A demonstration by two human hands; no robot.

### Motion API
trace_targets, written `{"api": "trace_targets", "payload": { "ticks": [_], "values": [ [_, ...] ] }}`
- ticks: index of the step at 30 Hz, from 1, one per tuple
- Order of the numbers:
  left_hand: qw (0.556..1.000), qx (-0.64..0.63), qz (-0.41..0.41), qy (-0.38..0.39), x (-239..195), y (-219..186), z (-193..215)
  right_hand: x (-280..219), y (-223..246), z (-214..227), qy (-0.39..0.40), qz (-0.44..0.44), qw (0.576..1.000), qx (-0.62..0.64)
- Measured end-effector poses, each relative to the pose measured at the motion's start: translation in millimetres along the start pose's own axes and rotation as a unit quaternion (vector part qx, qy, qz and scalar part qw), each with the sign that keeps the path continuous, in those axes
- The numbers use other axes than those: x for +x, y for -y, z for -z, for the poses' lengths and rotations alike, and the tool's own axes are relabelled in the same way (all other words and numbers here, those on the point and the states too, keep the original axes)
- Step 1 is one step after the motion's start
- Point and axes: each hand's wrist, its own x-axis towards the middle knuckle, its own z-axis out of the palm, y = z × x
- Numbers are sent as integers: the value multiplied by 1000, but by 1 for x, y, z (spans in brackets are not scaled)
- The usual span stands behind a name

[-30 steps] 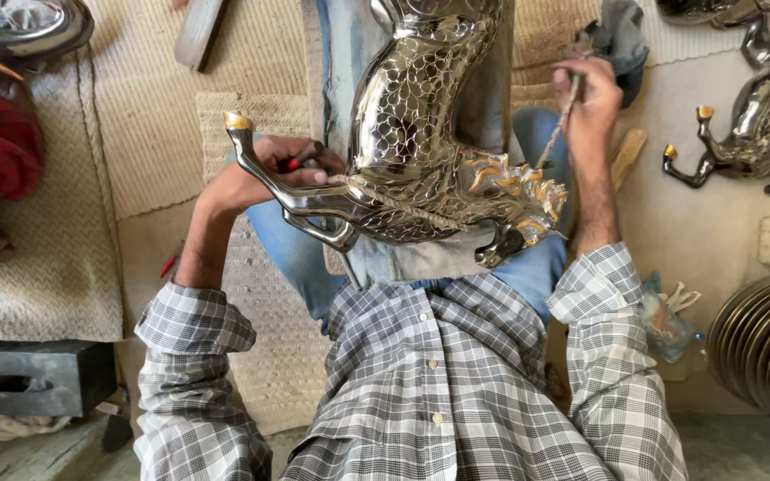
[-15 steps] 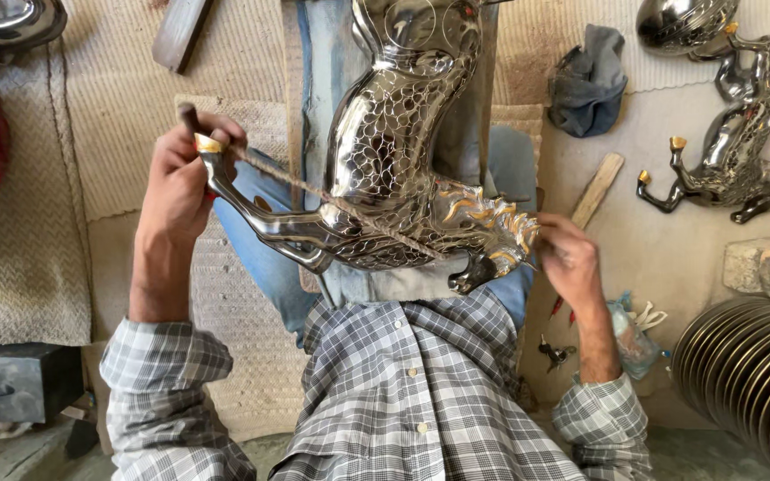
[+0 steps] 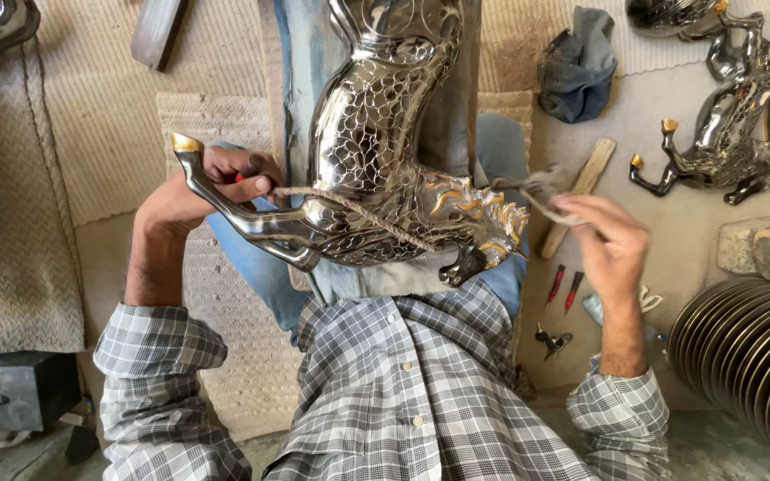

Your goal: The person uses a hammer and a red-handled chisel to engrave a decorative pattern onto a polished metal object shaped like an animal. They repeatedly strike the chisel along the surface, then rotate the object to access different areas.

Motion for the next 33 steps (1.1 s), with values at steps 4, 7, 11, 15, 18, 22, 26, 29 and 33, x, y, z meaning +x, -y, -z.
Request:
{"api": "trace_targets", "payload": {
  "ticks": [4, 7, 11, 15, 18, 22, 26, 29, 33],
  "values": [
    [998, 39, -47, 7, 6, 1, -5, -4, -21, -9, 129, -98, 979, 122],
    [981, 155, 37, -111, 7, 13, -20, 5, -32, -8, 85, -169, 960, 208],
    [964, 115, -58, -232, 5, 36, -41, 23, -25, -7, -103, -93, 924, 357],
    [948, 151, -76, -271, 5, 47, -46, 37, -13, -9, -25, -69, 972, 223],
    [951, 153, -84, -254, 7, 46, -41, 32, -19, -3, 108, -69, 991, 39],
    [958, 99, -48, -265, -2, 43, -39, 11, -25, 11, 310, -84, 946, 48],
    [958, 19, -63, -278, -7, 42, -46, -45, 9, -2, 500, -16, 853, 149],
    [947, -30, -82, -309, -2, 37, -37, -78, 56, -31, 448, 25, 868, 213],
    [927, -131, -104, -335, 7, 38, -4, -77, 95, -67, 385, 58, 916, 95]
  ]
}}
